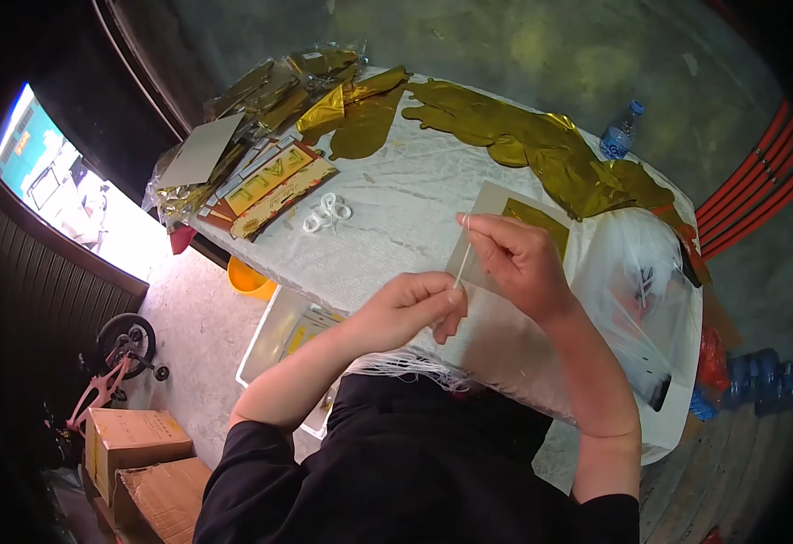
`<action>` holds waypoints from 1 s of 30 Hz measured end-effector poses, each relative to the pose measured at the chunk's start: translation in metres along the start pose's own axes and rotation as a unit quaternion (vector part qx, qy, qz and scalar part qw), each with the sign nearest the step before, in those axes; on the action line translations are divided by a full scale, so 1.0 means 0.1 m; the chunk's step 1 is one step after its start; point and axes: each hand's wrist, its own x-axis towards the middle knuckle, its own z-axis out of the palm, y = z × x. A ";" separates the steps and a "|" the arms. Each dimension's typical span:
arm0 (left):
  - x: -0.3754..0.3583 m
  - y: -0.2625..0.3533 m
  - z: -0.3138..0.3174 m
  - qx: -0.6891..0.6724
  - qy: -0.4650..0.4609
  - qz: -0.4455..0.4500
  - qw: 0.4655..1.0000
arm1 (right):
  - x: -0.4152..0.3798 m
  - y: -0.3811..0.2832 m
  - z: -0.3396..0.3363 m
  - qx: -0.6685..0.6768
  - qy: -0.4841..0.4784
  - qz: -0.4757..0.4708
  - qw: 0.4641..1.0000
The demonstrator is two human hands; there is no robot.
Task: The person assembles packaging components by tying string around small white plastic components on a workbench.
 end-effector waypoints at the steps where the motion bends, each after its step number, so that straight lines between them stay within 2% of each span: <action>1: -0.02 0.06 -0.02 0.001 -0.003 0.000 1.000 | 0.01 0.03 -0.01 -0.183 0.037 -0.109 0.976; 2: -0.04 0.13 -0.07 -0.003 0.023 0.015 1.000 | -0.01 0.02 -0.05 -0.182 0.037 -0.107 0.977; 3: -0.04 0.12 -0.15 -0.004 0.025 0.013 1.000 | -0.03 -0.01 -0.11 -0.084 -0.101 0.030 0.991; 4: -0.04 0.08 -0.23 -0.023 0.048 0.036 0.998 | -0.03 -0.07 -0.14 0.018 -0.234 0.165 0.958; 5: -0.03 0.05 -0.28 -0.040 0.071 0.062 0.995 | -0.04 -0.16 -0.15 0.018 -0.235 0.165 0.958; 6: -0.04 0.03 -0.26 0.028 0.079 0.047 0.995 | -0.04 -0.25 -0.15 0.137 -0.251 0.156 0.945; 7: -0.05 0.01 -0.21 0.028 0.080 0.047 0.995 | -0.05 -0.30 -0.14 0.255 -0.264 0.146 0.919; 8: -0.06 -0.01 -0.13 0.054 0.047 0.018 0.997 | -0.07 -0.24 -0.10 0.312 -0.214 0.122 0.918; 9: -0.06 -0.03 -0.07 0.080 0.015 -0.012 0.997 | -0.06 -0.19 -0.07 0.312 -0.215 0.123 0.917; 10: -0.07 0.00 -0.01 0.071 0.011 0.001 0.997 | -0.04 -0.16 -0.04 0.165 -0.136 0.069 0.974; 11: -0.08 0.06 -0.01 0.070 0.011 0.000 0.997 | -0.03 -0.10 -0.01 0.013 -0.052 0.012 0.999; 12: -0.08 0.13 -0.03 0.051 0.023 0.016 0.998 | -0.05 0.08 0.02 -0.015 -0.033 -0.048 0.998; 13: -0.08 0.18 -0.07 0.033 0.036 0.032 0.998 | -0.05 0.04 -0.03 -0.015 -0.033 -0.047 0.998; 14: -0.07 0.17 -0.13 0.030 0.039 0.025 0.998 | -0.04 -0.06 -0.11 0.035 -0.193 0.060 0.979; 15: -0.07 0.14 -0.14 0.029 0.040 0.024 0.998 | -0.03 -0.17 -0.17 0.084 -0.344 0.164 0.921; 16: -0.06 0.11 -0.16 0.061 0.043 0.027 0.997 | -0.06 -0.30 -0.14 0.178 -0.297 0.154 0.925; 17: -0.06 0.10 -0.16 0.093 0.046 0.029 0.994 | -0.06 -0.31 -0.10 0.179 -0.298 0.154 0.925; 19: -0.03 0.07 -0.09 0.049 0.024 0.021 0.998 | -0.07 -0.31 -0.06 0.215 -0.141 0.136 0.957; 20: -0.03 0.05 -0.08 0.038 0.013 0.018 0.999 | -0.06 -0.26 -0.03 0.214 -0.141 0.136 0.957; 21: -0.02 0.05 -0.07 0.026 0.002 0.015 1.000 | -0.05 -0.16 0.00 0.040 -0.076 0.036 0.996; 22: -0.03 0.09 -0.08 0.026 0.001 0.015 1.000 | -0.03 -0.11 0.02 -0.136 -0.007 -0.066 0.989; 23: -0.05 0.18 -0.10 0.023 0.013 0.034 0.999 | -0.02 -0.11 -0.03 -0.135 -0.006 -0.065 0.989; 24: -0.05 0.23 -0.13 0.021 0.024 0.052 0.998 | -0.01 -0.14 -0.10 -0.051 -0.150 0.066 0.985; 25: -0.05 0.22 -0.17 0.020 0.025 0.051 0.998 | 0.00 -0.18 -0.15 0.036 -0.288 0.194 0.937; 26: -0.03 0.19 -0.22 0.006 0.041 0.065 0.997 | -0.01 -0.24 -0.17 0.036 -0.289 0.194 0.937; 27: -0.02 0.16 -0.26 -0.007 0.056 0.079 0.995 | -0.03 -0.30 -0.19 0.137 -0.295 0.138 0.935; 28: -0.02 0.13 -0.22 0.041 0.082 0.067 0.994 | -0.05 -0.33 -0.20 0.236 -0.297 0.082 0.922; 29: -0.02 0.11 -0.18 0.041 0.081 0.067 0.994 | -0.05 -0.32 -0.15 0.236 -0.296 0.083 0.922; 30: -0.03 0.12 -0.13 0.041 0.044 0.054 0.997 | -0.04 -0.31 -0.07 0.199 -0.183 0.081 0.959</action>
